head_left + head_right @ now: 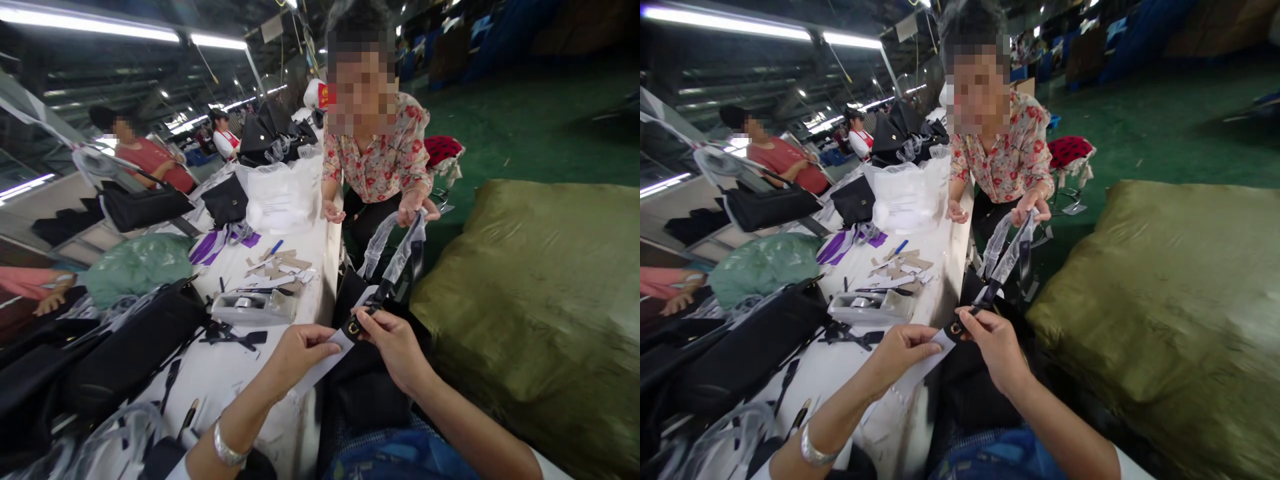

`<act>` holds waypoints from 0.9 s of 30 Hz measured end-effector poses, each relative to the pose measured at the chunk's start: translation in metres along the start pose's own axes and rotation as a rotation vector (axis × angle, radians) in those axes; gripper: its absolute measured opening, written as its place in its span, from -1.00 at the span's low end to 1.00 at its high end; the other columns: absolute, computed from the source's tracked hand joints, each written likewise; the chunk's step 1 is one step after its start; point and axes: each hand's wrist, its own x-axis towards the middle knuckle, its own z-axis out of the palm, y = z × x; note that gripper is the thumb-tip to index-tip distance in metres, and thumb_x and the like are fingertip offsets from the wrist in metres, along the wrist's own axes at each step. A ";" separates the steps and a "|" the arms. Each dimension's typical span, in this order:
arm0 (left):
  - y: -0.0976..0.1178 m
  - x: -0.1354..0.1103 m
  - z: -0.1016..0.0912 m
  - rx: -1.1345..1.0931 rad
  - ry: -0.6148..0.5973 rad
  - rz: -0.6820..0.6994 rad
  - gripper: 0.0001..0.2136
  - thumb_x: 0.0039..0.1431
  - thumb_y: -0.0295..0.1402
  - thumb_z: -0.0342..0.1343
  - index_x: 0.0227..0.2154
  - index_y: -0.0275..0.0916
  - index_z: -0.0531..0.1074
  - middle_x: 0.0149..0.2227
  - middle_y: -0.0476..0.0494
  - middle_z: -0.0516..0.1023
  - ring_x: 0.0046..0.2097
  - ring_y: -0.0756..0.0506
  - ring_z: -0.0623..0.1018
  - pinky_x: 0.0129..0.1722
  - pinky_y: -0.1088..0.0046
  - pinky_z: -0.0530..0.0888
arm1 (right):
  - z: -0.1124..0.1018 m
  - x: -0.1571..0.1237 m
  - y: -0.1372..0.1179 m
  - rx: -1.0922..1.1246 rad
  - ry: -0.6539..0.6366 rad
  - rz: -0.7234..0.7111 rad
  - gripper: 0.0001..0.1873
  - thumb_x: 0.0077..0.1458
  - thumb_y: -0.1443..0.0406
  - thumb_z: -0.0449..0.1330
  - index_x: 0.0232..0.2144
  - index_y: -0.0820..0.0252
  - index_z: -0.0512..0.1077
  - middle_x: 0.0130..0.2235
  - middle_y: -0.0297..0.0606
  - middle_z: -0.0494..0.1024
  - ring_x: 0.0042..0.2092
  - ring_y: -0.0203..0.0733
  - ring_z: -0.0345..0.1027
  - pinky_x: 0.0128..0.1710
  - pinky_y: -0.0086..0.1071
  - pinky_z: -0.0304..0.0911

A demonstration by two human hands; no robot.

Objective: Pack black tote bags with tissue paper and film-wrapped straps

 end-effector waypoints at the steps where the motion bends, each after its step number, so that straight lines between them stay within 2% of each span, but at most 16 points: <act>1: -0.001 0.000 0.000 -0.007 0.013 -0.006 -0.72 0.02 -0.20 0.31 -0.22 -0.22 0.64 -0.26 -0.11 0.66 -0.32 -0.09 0.53 -0.34 0.49 0.34 | 0.001 0.000 0.001 -0.028 0.016 -0.017 -0.67 -0.04 0.03 0.40 -0.32 0.12 0.65 -0.31 -0.26 0.60 -0.34 -0.19 0.38 -0.31 -0.31 0.37; 5: -0.005 0.000 0.001 -0.037 0.045 -0.033 -0.69 0.00 -0.19 0.33 -0.20 -0.22 0.63 -0.26 -0.12 0.65 -0.34 -0.09 0.52 -0.37 0.49 0.34 | 0.003 -0.001 0.005 -0.173 0.052 -0.165 -0.76 0.02 0.06 0.36 -0.31 0.03 0.65 -0.24 -0.25 0.62 -0.19 -0.04 0.45 -0.16 -0.22 0.39; 8: -0.009 0.000 0.003 -0.047 0.048 -0.030 -0.70 0.02 -0.22 0.32 -0.17 -0.22 0.62 -0.24 -0.12 0.65 -0.31 -0.09 0.53 -0.34 0.49 0.34 | 0.003 -0.005 0.007 -0.270 0.035 -0.248 -0.83 0.08 0.12 0.33 -0.29 -0.01 0.64 -0.22 -0.25 0.62 -0.14 -0.01 0.45 -0.10 -0.20 0.37; 14: -0.013 0.003 0.008 -0.028 0.079 0.014 -0.70 0.06 -0.19 0.31 -0.18 -0.23 0.62 -0.22 -0.15 0.65 -0.24 -0.12 0.53 -0.26 0.46 0.36 | 0.005 -0.012 0.010 -0.317 -0.072 -0.268 -0.85 0.11 0.14 0.31 -0.30 -0.02 0.64 -0.22 -0.26 0.61 -0.13 -0.02 0.45 -0.08 -0.20 0.35; 17: -0.012 0.005 0.012 -0.002 0.099 0.016 -0.68 0.06 -0.15 0.31 -0.20 -0.26 0.61 -0.27 -0.16 0.64 -0.29 -0.10 0.52 -0.29 0.46 0.36 | 0.002 -0.014 0.008 -0.237 -0.124 -0.174 -0.77 0.14 0.07 0.28 -0.27 0.00 0.64 -0.17 -0.23 0.60 -0.07 -0.03 0.42 0.02 -0.19 0.31; 20: -0.010 0.006 0.013 0.030 0.092 0.022 -0.70 0.06 -0.18 0.31 -0.23 -0.30 0.60 -0.29 -0.16 0.63 -0.30 -0.08 0.51 -0.30 0.48 0.36 | -0.004 -0.016 0.005 0.062 -0.114 0.071 -0.59 0.19 -0.06 0.18 -0.16 0.06 0.61 -0.13 -0.17 0.59 -0.06 -0.04 0.42 0.02 -0.16 0.33; 22: -0.008 0.007 0.013 0.043 0.052 0.029 -0.71 0.07 -0.19 0.30 -0.24 -0.30 0.59 -0.30 -0.15 0.62 -0.29 -0.07 0.51 -0.29 0.49 0.36 | -0.010 -0.018 0.004 0.239 -0.059 0.203 -0.55 0.14 -0.08 0.22 -0.15 0.11 0.61 -0.13 -0.14 0.58 -0.10 -0.05 0.44 -0.03 -0.16 0.37; 24: -0.007 0.007 0.014 0.055 0.002 0.032 -0.73 0.09 -0.20 0.29 -0.23 -0.30 0.59 -0.29 -0.14 0.63 -0.28 -0.08 0.51 -0.27 0.49 0.37 | -0.013 -0.019 0.004 0.295 -0.014 0.245 -0.57 0.07 -0.04 0.32 -0.20 0.16 0.62 -0.13 -0.12 0.58 -0.09 -0.04 0.44 -0.03 -0.16 0.38; 27: -0.004 0.011 0.018 0.075 -0.032 0.014 -0.72 0.10 -0.20 0.27 -0.20 -0.28 0.60 -0.23 -0.15 0.64 -0.23 -0.10 0.53 -0.23 0.48 0.39 | -0.013 -0.020 0.006 0.261 -0.001 0.232 -0.57 0.00 -0.03 0.37 -0.27 0.19 0.63 -0.14 -0.11 0.60 -0.03 0.00 0.42 0.07 -0.11 0.33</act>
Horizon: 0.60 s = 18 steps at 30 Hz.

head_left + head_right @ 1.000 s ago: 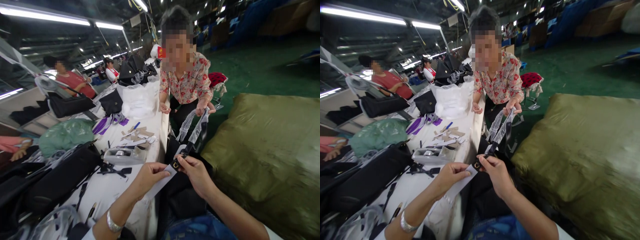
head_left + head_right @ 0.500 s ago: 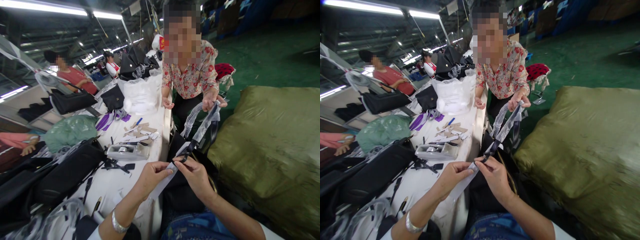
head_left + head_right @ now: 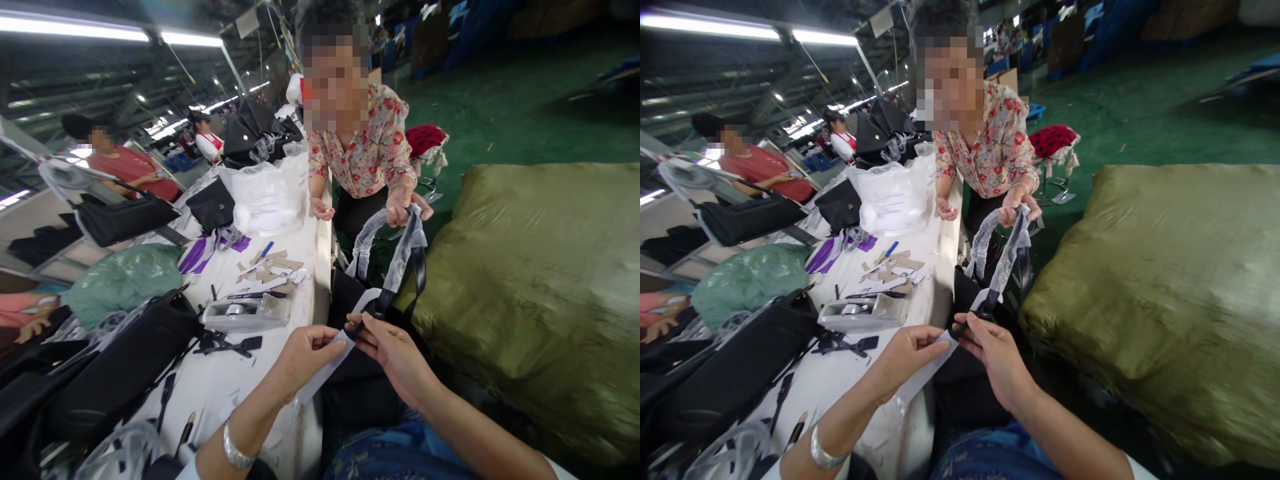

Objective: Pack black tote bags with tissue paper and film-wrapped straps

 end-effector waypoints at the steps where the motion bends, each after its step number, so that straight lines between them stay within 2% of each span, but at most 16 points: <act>1: 0.001 0.003 0.002 0.003 0.001 -0.010 -0.71 0.11 -0.18 0.26 -0.19 -0.28 0.60 -0.22 -0.15 0.64 -0.22 -0.10 0.54 -0.23 0.48 0.39 | 0.001 0.000 0.001 -0.020 -0.011 -0.002 -0.56 -0.01 -0.04 0.37 -0.27 0.20 0.63 -0.14 -0.11 0.60 -0.01 0.01 0.42 0.10 -0.10 0.30; 5: 0.004 0.019 0.013 -0.029 0.028 -0.034 -0.64 0.09 -0.10 0.26 -0.23 -0.33 0.60 -0.28 -0.20 0.64 -0.28 -0.11 0.55 -0.30 0.48 0.41 | 0.005 -0.004 0.008 -0.096 -0.089 -0.036 -0.50 0.10 -0.07 0.27 -0.14 0.22 0.60 -0.11 -0.12 0.60 -0.03 0.01 0.45 0.10 -0.08 0.32; 8: 0.001 0.027 0.015 -0.032 0.037 -0.027 -0.64 0.06 -0.11 0.29 -0.26 -0.35 0.58 -0.30 -0.20 0.63 -0.29 -0.09 0.54 -0.31 0.49 0.43 | -0.004 -0.016 0.004 -0.304 -0.146 -0.081 -0.46 0.25 -0.07 0.08 -0.02 0.19 0.54 -0.13 -0.13 0.61 -0.13 0.00 0.51 -0.09 -0.11 0.46; 9: -0.001 0.029 0.014 -0.026 0.043 -0.034 -0.65 0.06 -0.12 0.29 -0.28 -0.35 0.58 -0.33 -0.18 0.62 -0.31 -0.06 0.53 -0.32 0.51 0.42 | -0.010 -0.021 0.000 -0.456 -0.165 -0.131 -0.50 0.27 -0.04 0.07 -0.01 0.16 0.54 -0.14 -0.14 0.61 -0.16 -0.02 0.52 -0.13 -0.14 0.48; 11: -0.005 0.030 0.011 -0.031 0.053 -0.078 -0.66 0.04 -0.11 0.30 -0.32 -0.35 0.56 -0.41 -0.12 0.58 -0.38 -0.02 0.50 -0.38 0.55 0.40 | -0.025 -0.029 -0.010 -0.811 -0.142 -0.353 -0.63 0.30 0.09 0.08 -0.02 0.09 0.54 -0.14 -0.19 0.61 -0.17 -0.05 0.52 -0.11 -0.17 0.47; 14: -0.009 0.031 0.010 -0.105 0.033 -0.159 -0.63 -0.01 -0.08 0.33 -0.34 -0.32 0.53 -0.46 -0.06 0.52 -0.44 0.02 0.46 -0.43 0.55 0.41 | -0.046 -0.028 -0.023 -1.215 0.034 -0.746 -0.70 0.30 0.25 0.10 0.01 0.08 0.52 -0.02 -0.18 0.57 0.01 -0.02 0.44 0.12 -0.12 0.32; 16: -0.008 0.035 0.012 -0.143 0.002 -0.188 -0.61 -0.05 -0.06 0.35 -0.33 -0.32 0.52 -0.46 -0.05 0.52 -0.46 0.02 0.46 -0.45 0.55 0.41 | -0.055 -0.020 -0.025 -1.362 0.082 -0.795 -0.64 0.30 0.29 0.09 0.11 0.12 0.43 0.04 -0.14 0.54 0.05 0.02 0.41 0.12 -0.09 0.31; 18: -0.004 0.040 0.017 -0.161 -0.010 -0.191 -0.58 -0.06 -0.05 0.35 -0.31 -0.32 0.52 -0.45 -0.07 0.53 -0.47 0.03 0.46 -0.48 0.57 0.38 | -0.058 -0.012 -0.022 -1.446 0.028 -0.722 -0.60 0.31 0.31 0.06 0.17 0.13 0.37 -0.02 -0.11 0.57 -0.05 0.00 0.47 -0.01 -0.12 0.41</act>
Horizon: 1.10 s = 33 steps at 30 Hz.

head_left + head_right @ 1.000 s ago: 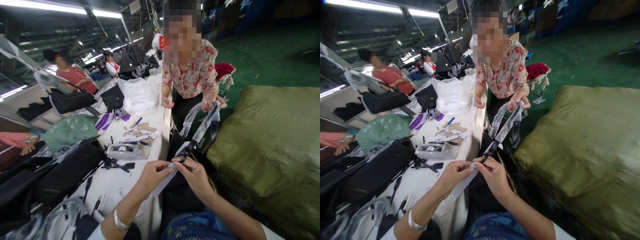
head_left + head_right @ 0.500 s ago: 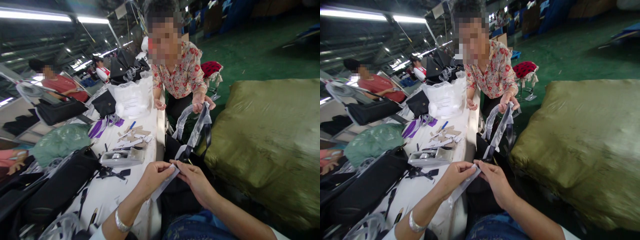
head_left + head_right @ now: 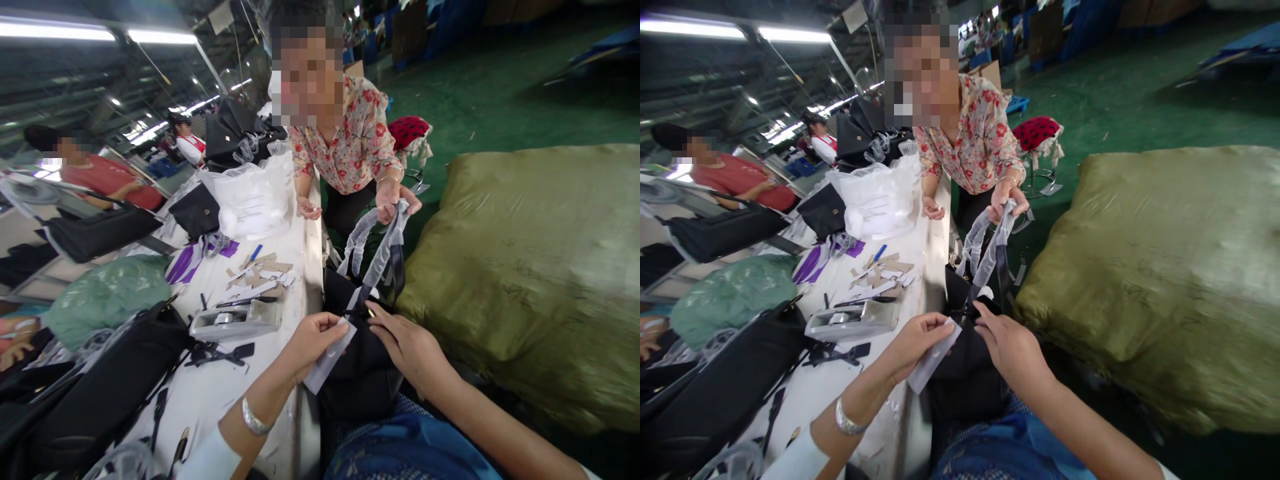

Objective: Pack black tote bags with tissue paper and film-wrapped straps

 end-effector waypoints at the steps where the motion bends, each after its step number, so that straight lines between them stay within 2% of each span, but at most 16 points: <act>1: 0.002 0.003 0.003 -0.001 0.001 0.005 -0.57 -0.06 -0.04 0.35 -0.30 -0.33 0.52 -0.46 -0.07 0.54 -0.48 0.03 0.45 -0.50 0.58 0.36 | 0.003 0.001 0.001 0.003 -0.045 0.000 -0.60 0.32 0.32 0.03 0.17 0.12 0.36 -0.07 -0.12 0.59 -0.12 -0.03 0.50 -0.08 -0.16 0.44; 3: 0.006 0.008 0.008 0.005 0.012 0.031 -0.56 -0.07 -0.03 0.36 -0.31 -0.34 0.53 -0.48 -0.06 0.53 -0.49 0.04 0.44 -0.51 0.59 0.31 | 0.007 0.002 -0.001 0.031 -0.079 -0.020 -0.63 0.34 0.33 0.00 0.13 0.09 0.39 -0.14 -0.16 0.60 -0.18 -0.08 0.51 -0.13 -0.20 0.45; 4: 0.008 0.010 0.010 0.011 0.024 0.051 -0.56 -0.07 -0.03 0.36 -0.32 -0.35 0.54 -0.48 -0.06 0.53 -0.49 0.04 0.43 -0.52 0.59 0.29 | 0.007 0.001 -0.003 0.049 -0.056 -0.035 -0.65 0.34 0.32 0.01 0.12 0.08 0.40 -0.13 -0.17 0.60 -0.15 -0.08 0.50 -0.10 -0.21 0.43; 7: 0.008 0.015 0.011 0.024 0.055 0.094 -0.58 -0.08 -0.04 0.36 -0.34 -0.34 0.54 -0.46 -0.05 0.52 -0.47 0.06 0.40 -0.51 0.60 0.25 | 0.002 0.001 -0.013 0.109 0.102 -0.049 -0.72 0.33 0.29 0.06 0.04 0.11 0.41 -0.07 -0.16 0.55 -0.05 -0.09 0.45 0.00 -0.23 0.37; 9: 0.006 0.016 0.011 0.004 0.040 0.104 -0.59 -0.07 -0.05 0.36 -0.34 -0.33 0.54 -0.44 -0.04 0.52 -0.47 0.07 0.38 -0.51 0.59 0.22 | -0.002 0.002 -0.020 0.160 0.155 -0.007 -0.78 0.31 0.26 0.10 -0.03 0.11 0.42 -0.11 -0.19 0.55 -0.11 -0.11 0.47 -0.04 -0.27 0.39; 11: 0.004 0.015 0.010 -0.044 0.014 0.107 -0.59 -0.07 -0.05 0.36 -0.33 -0.32 0.54 -0.44 -0.03 0.51 -0.47 0.07 0.37 -0.49 0.59 0.23 | -0.003 0.006 -0.025 0.240 0.097 0.108 -0.81 0.27 0.20 0.15 -0.09 0.09 0.42 -0.19 -0.26 0.57 -0.33 -0.19 0.49 -0.24 -0.32 0.44; 13: 0.002 0.014 0.011 -0.103 0.005 0.107 -0.59 -0.08 -0.05 0.37 -0.33 -0.32 0.54 -0.43 -0.03 0.51 -0.45 0.06 0.37 -0.47 0.58 0.25 | -0.001 0.012 -0.027 0.361 -0.005 0.280 -0.78 0.21 0.12 0.19 -0.15 0.08 0.39 -0.23 -0.30 0.59 -0.53 -0.27 0.41 -0.49 -0.36 0.40; 15: 0.000 0.013 0.013 -0.130 0.007 0.114 -0.59 -0.09 -0.05 0.37 -0.33 -0.32 0.55 -0.43 -0.04 0.51 -0.44 0.05 0.39 -0.44 0.57 0.27 | 0.003 0.018 -0.026 0.500 -0.065 0.418 -0.70 0.15 0.05 0.22 -0.18 0.08 0.36 -0.22 -0.29 0.59 -0.57 -0.28 0.40 -0.62 -0.40 0.32; 18: -0.001 0.010 0.014 -0.081 0.021 0.150 -0.61 -0.05 -0.06 0.34 -0.33 -0.31 0.57 -0.42 -0.05 0.51 -0.42 0.02 0.40 -0.43 0.55 0.28 | 0.009 0.025 -0.023 0.644 -0.066 0.478 -0.62 0.05 0.03 0.30 -0.22 0.09 0.31 -0.28 -0.29 0.60 -0.45 -0.21 0.49 -0.51 -0.42 0.36; 21: -0.003 0.004 0.013 -0.020 0.039 0.206 -0.63 0.05 -0.06 0.27 -0.27 -0.30 0.59 -0.35 -0.11 0.56 -0.34 -0.03 0.45 -0.39 0.53 0.32 | 0.012 0.028 -0.021 0.733 -0.068 0.500 -0.58 -0.03 0.04 0.35 -0.27 0.11 0.30 -0.40 -0.34 0.59 -0.44 -0.22 0.49 -0.38 -0.42 0.36; 24: -0.010 -0.002 0.011 0.006 0.035 0.256 -0.66 0.11 -0.11 0.24 -0.20 -0.29 0.57 -0.27 -0.13 0.59 -0.26 -0.06 0.50 -0.32 0.51 0.36 | 0.012 0.027 -0.020 0.800 -0.074 0.555 -0.54 -0.10 0.04 0.38 -0.27 0.13 0.30 -0.44 -0.35 0.58 -0.42 -0.24 0.47 -0.41 -0.46 0.30; 27: -0.020 -0.005 0.013 0.091 0.108 0.285 -0.75 0.16 -0.18 0.22 -0.26 -0.29 0.55 -0.32 -0.09 0.59 -0.31 -0.06 0.50 -0.34 0.51 0.37 | 0.011 0.027 -0.020 0.799 -0.079 0.629 -0.53 -0.14 0.05 0.40 -0.29 0.15 0.33 -0.49 -0.35 0.56 -0.44 -0.25 0.42 -0.53 -0.50 0.17; 29: -0.024 -0.007 0.016 0.243 0.203 0.394 -0.81 0.21 -0.24 0.18 -0.29 -0.27 0.55 -0.32 -0.09 0.58 -0.30 -0.07 0.51 -0.32 0.48 0.40 | 0.010 0.029 -0.020 0.819 -0.092 0.704 -0.54 -0.14 0.06 0.41 -0.30 0.17 0.35 -0.50 -0.35 0.55 -0.45 -0.27 0.41 -0.58 -0.53 0.08; 31: -0.026 -0.010 0.020 0.508 0.296 0.615 -0.86 0.28 -0.33 0.11 -0.28 -0.24 0.55 -0.27 -0.12 0.57 -0.23 -0.09 0.51 -0.23 0.44 0.43 | 0.008 0.031 -0.020 0.896 -0.115 0.794 -0.56 -0.15 0.10 0.43 -0.31 0.17 0.36 -0.48 -0.34 0.55 -0.42 -0.27 0.44 -0.58 -0.55 0.08; 33: -0.027 -0.015 0.022 0.812 0.360 0.852 -0.82 0.34 -0.40 0.01 -0.21 -0.24 0.53 -0.22 -0.16 0.55 -0.19 -0.10 0.49 -0.18 0.39 0.45 | 0.004 0.032 -0.021 1.002 -0.140 0.854 -0.57 -0.17 0.15 0.46 -0.34 0.18 0.36 -0.46 -0.34 0.56 -0.38 -0.26 0.48 -0.53 -0.56 0.16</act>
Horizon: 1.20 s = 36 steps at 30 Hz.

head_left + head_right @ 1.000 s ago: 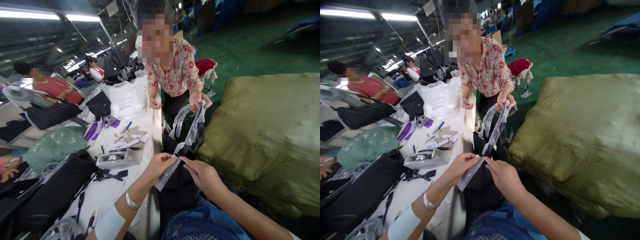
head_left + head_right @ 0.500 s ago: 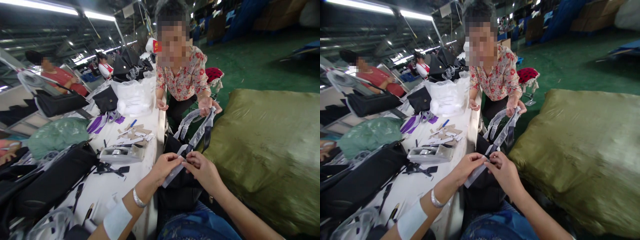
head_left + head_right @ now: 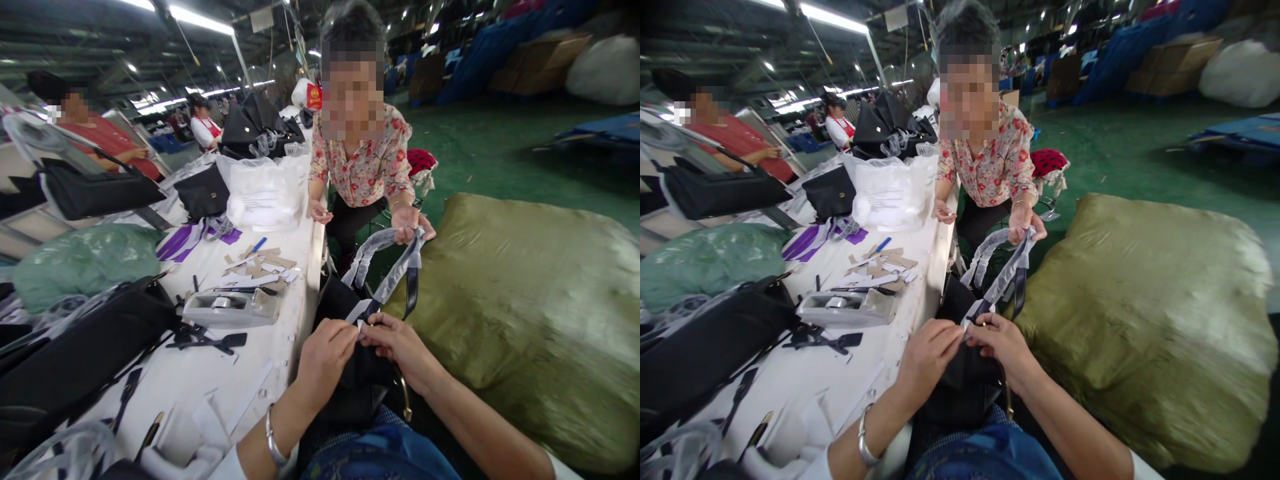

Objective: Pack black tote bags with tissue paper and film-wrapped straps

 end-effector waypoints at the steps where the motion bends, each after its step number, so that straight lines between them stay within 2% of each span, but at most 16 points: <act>1: 0.002 -0.001 -0.001 0.115 0.012 0.111 -0.79 0.37 -0.43 -0.05 -0.16 -0.24 0.51 -0.20 -0.17 0.55 -0.19 -0.11 0.48 -0.18 0.37 0.46 | 0.000 -0.001 -0.001 0.041 -0.028 0.017 -0.57 -0.18 0.17 0.47 -0.34 0.17 0.36 -0.45 -0.34 0.56 -0.36 -0.27 0.49 -0.49 -0.55 0.21; 4: 0.001 -0.004 -0.001 0.329 0.074 0.297 -0.75 0.38 -0.46 -0.13 -0.08 -0.28 0.46 -0.23 -0.19 0.55 -0.26 -0.11 0.49 -0.27 0.39 0.51 | -0.002 -0.003 0.001 0.116 -0.122 0.020 -0.57 -0.16 0.17 0.49 -0.30 0.17 0.40 -0.41 -0.33 0.59 -0.33 -0.28 0.51 -0.38 -0.52 0.32; 6: -0.004 -0.001 0.004 0.394 0.157 0.380 -0.72 0.38 -0.47 -0.18 -0.17 -0.29 0.47 -0.33 -0.15 0.54 -0.35 -0.09 0.50 -0.37 0.44 0.51 | -0.003 0.003 0.008 0.143 -0.161 0.015 -0.57 -0.13 0.10 0.48 -0.31 0.17 0.41 -0.37 -0.30 0.60 -0.32 -0.26 0.52 -0.35 -0.50 0.35; 8: -0.011 0.004 0.009 0.441 0.221 0.438 -0.70 0.37 -0.48 -0.19 -0.30 -0.27 0.46 -0.41 -0.12 0.52 -0.42 -0.08 0.49 -0.42 0.45 0.50 | -0.003 0.014 0.015 0.130 -0.192 -0.059 -0.54 -0.13 0.07 0.48 -0.30 0.17 0.41 -0.40 -0.33 0.59 -0.32 -0.26 0.51 -0.30 -0.46 0.38; 10: -0.014 0.006 0.011 0.469 0.231 0.455 -0.72 0.34 -0.49 -0.16 -0.36 -0.26 0.45 -0.42 -0.11 0.51 -0.43 -0.09 0.49 -0.41 0.44 0.52 | -0.002 0.020 0.018 0.088 -0.184 -0.151 -0.52 -0.15 0.06 0.48 -0.30 0.17 0.40 -0.44 -0.36 0.58 -0.37 -0.26 0.50 -0.32 -0.46 0.38; 13: -0.011 -0.001 0.008 0.451 0.153 0.393 -0.80 0.30 -0.53 -0.08 -0.30 -0.29 0.46 -0.36 -0.13 0.53 -0.37 -0.11 0.50 -0.37 0.41 0.52 | 0.003 0.011 0.014 0.025 -0.141 -0.205 -0.52 -0.17 0.07 0.49 -0.31 0.17 0.39 -0.43 -0.35 0.59 -0.37 -0.25 0.49 -0.30 -0.44 0.40; 17: 0.000 -0.015 -0.006 0.255 0.020 0.213 -0.85 0.31 -0.46 0.03 -0.17 -0.25 0.49 -0.23 -0.14 0.55 -0.24 -0.14 0.50 -0.23 0.36 0.50 | 0.007 -0.006 0.002 -0.021 -0.126 -0.161 -0.51 -0.18 0.09 0.49 -0.28 0.18 0.40 -0.39 -0.33 0.61 -0.30 -0.19 0.52 -0.20 -0.38 0.44; 19: 0.006 -0.017 -0.013 0.049 0.027 0.015 -0.84 0.33 -0.34 0.05 -0.13 -0.18 0.50 -0.15 -0.13 0.56 -0.14 -0.14 0.51 -0.10 0.33 0.47 | 0.008 -0.008 0.000 -0.063 -0.121 -0.156 -0.51 -0.17 0.07 0.48 -0.27 0.18 0.41 -0.36 -0.30 0.61 -0.26 -0.17 0.53 -0.17 -0.37 0.45; 21: 0.009 -0.015 -0.018 -0.185 0.023 -0.209 -0.78 0.32 -0.22 0.06 -0.10 -0.16 0.51 -0.11 -0.12 0.57 -0.09 -0.14 0.53 -0.06 0.36 0.44 | 0.008 -0.006 0.002 -0.119 -0.115 -0.171 -0.50 -0.15 0.04 0.46 -0.25 0.18 0.41 -0.33 -0.27 0.62 -0.23 -0.13 0.54 -0.13 -0.36 0.45; 25: 0.002 -0.013 -0.010 -0.660 -0.118 -0.475 -0.67 0.26 -0.10 0.07 -0.34 -0.27 0.55 -0.37 -0.13 0.60 -0.30 -0.12 0.57 -0.26 0.40 0.46 | 0.001 0.005 0.006 -0.306 -0.129 -0.238 -0.50 -0.13 -0.02 0.41 -0.25 0.13 0.38 -0.31 -0.22 0.64 -0.24 -0.06 0.55 -0.20 -0.31 0.48; 28: -0.009 -0.017 0.005 -1.029 -0.152 -0.660 -0.64 0.13 -0.04 0.17 -0.39 -0.31 0.48 -0.44 -0.11 0.54 -0.42 -0.05 0.52 -0.38 0.45 0.43 | -0.001 0.011 -0.012 -0.660 -0.233 -0.322 -0.61 -0.05 -0.02 0.33 -0.31 0.10 0.44 -0.42 -0.26 0.63 -0.41 -0.06 0.54 -0.43 -0.33 0.45; 30: -0.015 -0.020 0.014 -1.159 -0.143 -0.750 -0.62 0.03 -0.03 0.24 -0.41 -0.32 0.44 -0.47 -0.07 0.49 -0.48 0.01 0.47 -0.45 0.50 0.39 | 0.012 0.014 -0.035 -0.944 -0.259 -0.501 -0.71 0.08 0.01 0.23 -0.31 0.06 0.52 -0.48 -0.30 0.61 -0.50 -0.11 0.50 -0.51 -0.34 0.40; 31: -0.016 -0.021 0.017 -1.185 -0.136 -0.773 -0.62 -0.01 -0.04 0.27 -0.43 -0.32 0.43 -0.49 -0.05 0.47 -0.50 0.03 0.45 -0.47 0.52 0.37 | 0.025 0.017 -0.047 -1.053 -0.253 -0.634 -0.73 0.15 0.04 0.18 -0.30 0.04 0.55 -0.46 -0.30 0.62 -0.49 -0.12 0.50 -0.48 -0.33 0.40; 33: -0.017 -0.021 0.020 -1.218 -0.141 -0.785 -0.64 -0.03 -0.07 0.27 -0.46 -0.32 0.43 -0.51 -0.03 0.44 -0.53 0.05 0.42 -0.51 0.53 0.36 | 0.064 0.028 -0.068 -1.129 -0.228 -0.925 -0.75 0.23 0.13 0.12 -0.25 0.02 0.58 -0.29 -0.27 0.65 -0.30 -0.08 0.54 -0.27 -0.27 0.44; 34: -0.017 -0.021 0.020 -1.237 -0.149 -0.780 -0.64 -0.03 -0.07 0.27 -0.45 -0.33 0.43 -0.52 -0.03 0.44 -0.54 0.06 0.41 -0.52 0.54 0.36 | 0.089 0.037 -0.076 -1.135 -0.294 -1.038 -0.74 0.25 0.16 0.10 -0.21 0.03 0.59 -0.16 -0.24 0.64 -0.15 -0.06 0.53 -0.10 -0.23 0.41; 36: -0.018 -0.020 0.020 -1.285 -0.164 -0.772 -0.64 -0.02 -0.08 0.26 -0.42 -0.35 0.45 -0.49 -0.07 0.47 -0.55 0.07 0.40 -0.53 0.54 0.35 | 0.142 0.059 -0.082 -1.157 -0.476 -1.149 -0.74 0.26 0.21 0.11 -0.16 0.07 0.59 0.06 -0.19 0.53 0.10 -0.04 0.38 0.16 -0.16 0.24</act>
